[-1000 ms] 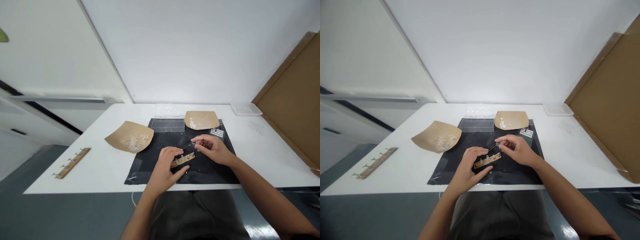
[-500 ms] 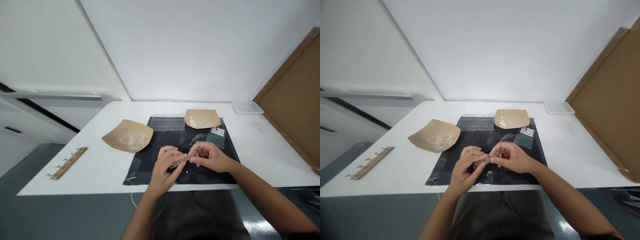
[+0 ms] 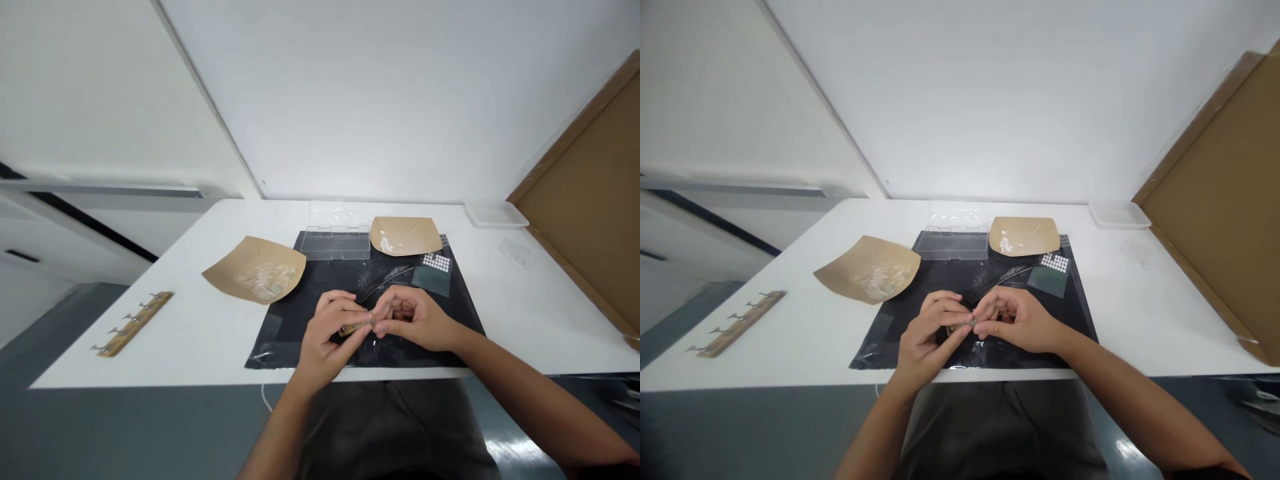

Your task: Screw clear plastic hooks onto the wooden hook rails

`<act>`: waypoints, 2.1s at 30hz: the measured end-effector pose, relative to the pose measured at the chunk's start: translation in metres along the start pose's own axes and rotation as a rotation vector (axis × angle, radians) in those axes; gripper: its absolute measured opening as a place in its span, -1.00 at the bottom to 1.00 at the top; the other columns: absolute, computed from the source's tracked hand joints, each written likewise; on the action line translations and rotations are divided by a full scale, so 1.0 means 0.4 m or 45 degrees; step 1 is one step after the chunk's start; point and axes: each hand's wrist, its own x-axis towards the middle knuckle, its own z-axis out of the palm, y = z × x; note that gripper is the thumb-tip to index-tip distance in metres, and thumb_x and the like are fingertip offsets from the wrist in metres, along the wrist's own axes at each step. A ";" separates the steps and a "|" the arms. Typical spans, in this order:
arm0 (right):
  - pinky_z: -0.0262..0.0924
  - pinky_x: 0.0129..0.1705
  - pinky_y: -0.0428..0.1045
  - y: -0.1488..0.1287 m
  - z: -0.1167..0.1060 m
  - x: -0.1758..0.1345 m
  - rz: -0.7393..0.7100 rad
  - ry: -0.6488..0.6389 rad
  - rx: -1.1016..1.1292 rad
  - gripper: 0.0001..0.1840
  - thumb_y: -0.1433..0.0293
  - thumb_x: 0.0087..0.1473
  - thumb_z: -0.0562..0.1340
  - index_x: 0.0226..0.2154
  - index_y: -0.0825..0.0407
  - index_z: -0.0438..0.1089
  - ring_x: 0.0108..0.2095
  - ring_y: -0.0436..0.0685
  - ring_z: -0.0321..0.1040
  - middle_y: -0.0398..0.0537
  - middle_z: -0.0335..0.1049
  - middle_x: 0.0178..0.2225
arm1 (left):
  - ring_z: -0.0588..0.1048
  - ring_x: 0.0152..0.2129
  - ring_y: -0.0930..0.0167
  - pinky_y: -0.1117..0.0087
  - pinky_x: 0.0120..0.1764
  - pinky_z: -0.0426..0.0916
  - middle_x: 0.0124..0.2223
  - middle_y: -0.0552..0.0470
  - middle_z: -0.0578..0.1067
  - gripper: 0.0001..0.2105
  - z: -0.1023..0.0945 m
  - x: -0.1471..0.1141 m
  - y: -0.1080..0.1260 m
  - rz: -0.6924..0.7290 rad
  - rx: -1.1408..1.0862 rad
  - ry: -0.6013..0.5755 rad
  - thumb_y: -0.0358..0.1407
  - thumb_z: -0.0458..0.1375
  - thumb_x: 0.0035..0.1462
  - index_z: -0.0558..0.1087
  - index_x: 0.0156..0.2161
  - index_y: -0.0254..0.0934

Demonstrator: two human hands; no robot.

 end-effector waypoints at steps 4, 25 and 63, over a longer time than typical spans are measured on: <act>0.40 -0.31 -0.09 -0.001 -0.002 -0.001 -0.017 -0.028 -0.080 -0.64 0.29 0.10 0.55 -0.10 0.05 0.54 -0.26 0.05 0.62 -0.04 0.68 -0.26 | 0.56 -0.11 0.24 0.03 0.05 0.46 -0.21 0.00 0.66 -0.87 -0.003 -0.005 -0.003 -0.049 -0.094 -0.019 -0.41 0.34 0.29 0.63 -0.10 -0.13; 0.43 -0.32 -0.06 -0.008 0.000 -0.004 -0.263 0.014 -0.424 -0.63 0.29 0.07 0.56 -0.06 -0.03 0.60 -0.35 0.07 0.62 -0.12 0.68 -0.34 | 0.51 -0.20 0.25 0.08 -0.03 0.44 -0.29 -0.01 0.64 -0.97 -0.009 -0.012 -0.004 -0.182 -0.072 -0.061 -0.26 0.38 0.28 0.68 -0.19 -0.10; 0.36 -0.15 -0.04 0.014 -0.024 0.006 -0.704 -0.036 -1.116 -0.69 0.12 0.29 0.40 -0.05 -0.03 0.57 -0.25 0.07 0.52 -0.11 0.58 -0.28 | 0.62 -0.39 0.37 0.38 -0.27 0.44 -0.35 0.05 0.65 -0.62 0.007 -0.032 -0.011 -0.678 -0.344 -0.047 -0.13 0.44 0.19 0.35 -0.11 -0.21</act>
